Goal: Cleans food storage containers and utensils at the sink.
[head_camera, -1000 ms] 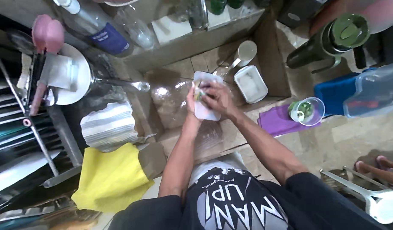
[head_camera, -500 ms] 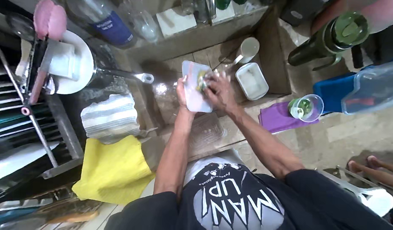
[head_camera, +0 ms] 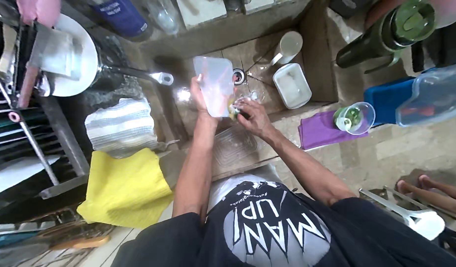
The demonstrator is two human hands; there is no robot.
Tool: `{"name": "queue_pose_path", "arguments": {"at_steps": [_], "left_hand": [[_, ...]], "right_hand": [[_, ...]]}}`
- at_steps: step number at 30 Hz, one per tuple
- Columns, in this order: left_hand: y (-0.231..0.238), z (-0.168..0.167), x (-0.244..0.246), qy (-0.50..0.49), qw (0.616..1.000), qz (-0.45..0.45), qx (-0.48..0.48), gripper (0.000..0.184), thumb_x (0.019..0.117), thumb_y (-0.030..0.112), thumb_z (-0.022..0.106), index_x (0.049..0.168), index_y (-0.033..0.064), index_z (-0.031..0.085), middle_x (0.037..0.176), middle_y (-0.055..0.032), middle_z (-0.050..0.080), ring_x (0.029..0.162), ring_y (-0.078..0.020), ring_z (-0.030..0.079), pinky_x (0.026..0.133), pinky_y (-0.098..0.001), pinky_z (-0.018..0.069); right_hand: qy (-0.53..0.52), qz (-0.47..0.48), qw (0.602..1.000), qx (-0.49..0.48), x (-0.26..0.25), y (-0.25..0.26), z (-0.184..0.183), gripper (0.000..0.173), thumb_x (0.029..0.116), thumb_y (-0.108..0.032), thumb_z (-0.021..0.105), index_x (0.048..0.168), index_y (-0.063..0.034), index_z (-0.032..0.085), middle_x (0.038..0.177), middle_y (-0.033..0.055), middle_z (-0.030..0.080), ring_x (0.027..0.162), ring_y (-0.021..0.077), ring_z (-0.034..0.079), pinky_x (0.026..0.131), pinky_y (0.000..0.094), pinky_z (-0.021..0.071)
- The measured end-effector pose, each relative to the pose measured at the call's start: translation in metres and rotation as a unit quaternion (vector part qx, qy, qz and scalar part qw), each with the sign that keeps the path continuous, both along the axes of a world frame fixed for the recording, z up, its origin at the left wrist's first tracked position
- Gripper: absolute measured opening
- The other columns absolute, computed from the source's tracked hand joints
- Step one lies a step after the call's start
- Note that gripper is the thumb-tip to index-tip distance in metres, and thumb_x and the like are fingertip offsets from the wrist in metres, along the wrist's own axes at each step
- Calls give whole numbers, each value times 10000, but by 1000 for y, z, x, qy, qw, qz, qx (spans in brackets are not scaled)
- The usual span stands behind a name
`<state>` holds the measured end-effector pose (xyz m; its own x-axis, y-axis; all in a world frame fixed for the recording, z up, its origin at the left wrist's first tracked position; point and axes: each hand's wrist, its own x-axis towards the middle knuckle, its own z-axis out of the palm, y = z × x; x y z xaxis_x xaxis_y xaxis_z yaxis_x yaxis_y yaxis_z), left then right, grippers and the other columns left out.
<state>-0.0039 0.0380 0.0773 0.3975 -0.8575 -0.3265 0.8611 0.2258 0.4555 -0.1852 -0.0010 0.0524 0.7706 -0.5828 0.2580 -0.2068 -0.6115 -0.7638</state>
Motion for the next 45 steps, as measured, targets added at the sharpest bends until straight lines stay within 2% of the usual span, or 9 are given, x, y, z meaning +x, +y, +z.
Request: {"name": "queue_pose_path", "arguments": {"at_steps": [5,8,14,18,23,27,30,35,45], "left_hand": [[-6,3,-16,-83,994,54,47,486,1015,383,214,1262,92,514,1100,-159,682,977,-299,686,786,-497,595],[-2,4,-25,-152,983,68,78,414,1037,295,257,1240,52,524,1040,-147,702,939,-258,707,800,-454,611],[4,4,-44,-142,986,86,7,412,976,309,322,1269,80,497,1112,-127,686,1019,-250,685,860,-455,590],[4,10,-54,-175,974,125,68,314,1035,208,306,913,156,592,742,22,676,714,-70,679,681,-281,591],[7,21,-53,-174,980,89,19,431,1047,279,230,1306,114,532,1089,-22,691,1009,-103,669,885,-329,580],[5,16,-55,-183,978,102,18,387,1071,286,258,1074,127,610,918,-7,690,876,-82,675,804,-293,587],[13,12,-55,-178,982,65,0,471,1060,313,241,1410,128,496,1209,-20,664,1086,-96,645,939,-326,562],[18,11,-58,-206,975,69,35,352,1053,314,320,1247,136,552,1071,8,682,1009,-74,661,901,-307,572],[33,7,-53,-210,976,31,47,317,956,253,450,1226,119,546,997,28,711,930,-56,692,841,-286,599]], "right_hand": [[-23,-88,993,74,24,14,20,193,924,-99,650,1047,-6,766,1033,148,729,952,225,702,846,392,581],[-116,-86,968,206,35,29,33,282,912,-66,679,1176,32,697,1039,134,737,922,179,718,832,371,616],[-49,-182,965,180,21,7,3,184,911,-140,688,1046,-19,721,969,100,732,882,164,705,803,376,594],[-143,-132,962,193,48,13,37,160,906,-97,703,1011,24,696,908,114,720,812,162,702,753,358,609],[-60,-183,971,142,52,-9,24,168,914,-132,671,1022,-12,716,945,105,734,856,170,711,787,381,594],[-120,-157,972,129,66,0,44,143,909,-107,697,998,4,716,927,112,725,856,177,701,788,374,591],[-42,-198,971,123,63,-23,30,174,915,-156,674,1013,-18,714,932,107,729,862,193,704,808,412,579],[-149,-165,965,137,82,-20,46,151,912,-101,702,1007,16,716,948,123,727,867,175,708,797,365,606],[-129,-153,968,151,80,-33,38,168,909,-108,702,1032,6,717,982,124,718,884,175,698,812,360,596]]}}
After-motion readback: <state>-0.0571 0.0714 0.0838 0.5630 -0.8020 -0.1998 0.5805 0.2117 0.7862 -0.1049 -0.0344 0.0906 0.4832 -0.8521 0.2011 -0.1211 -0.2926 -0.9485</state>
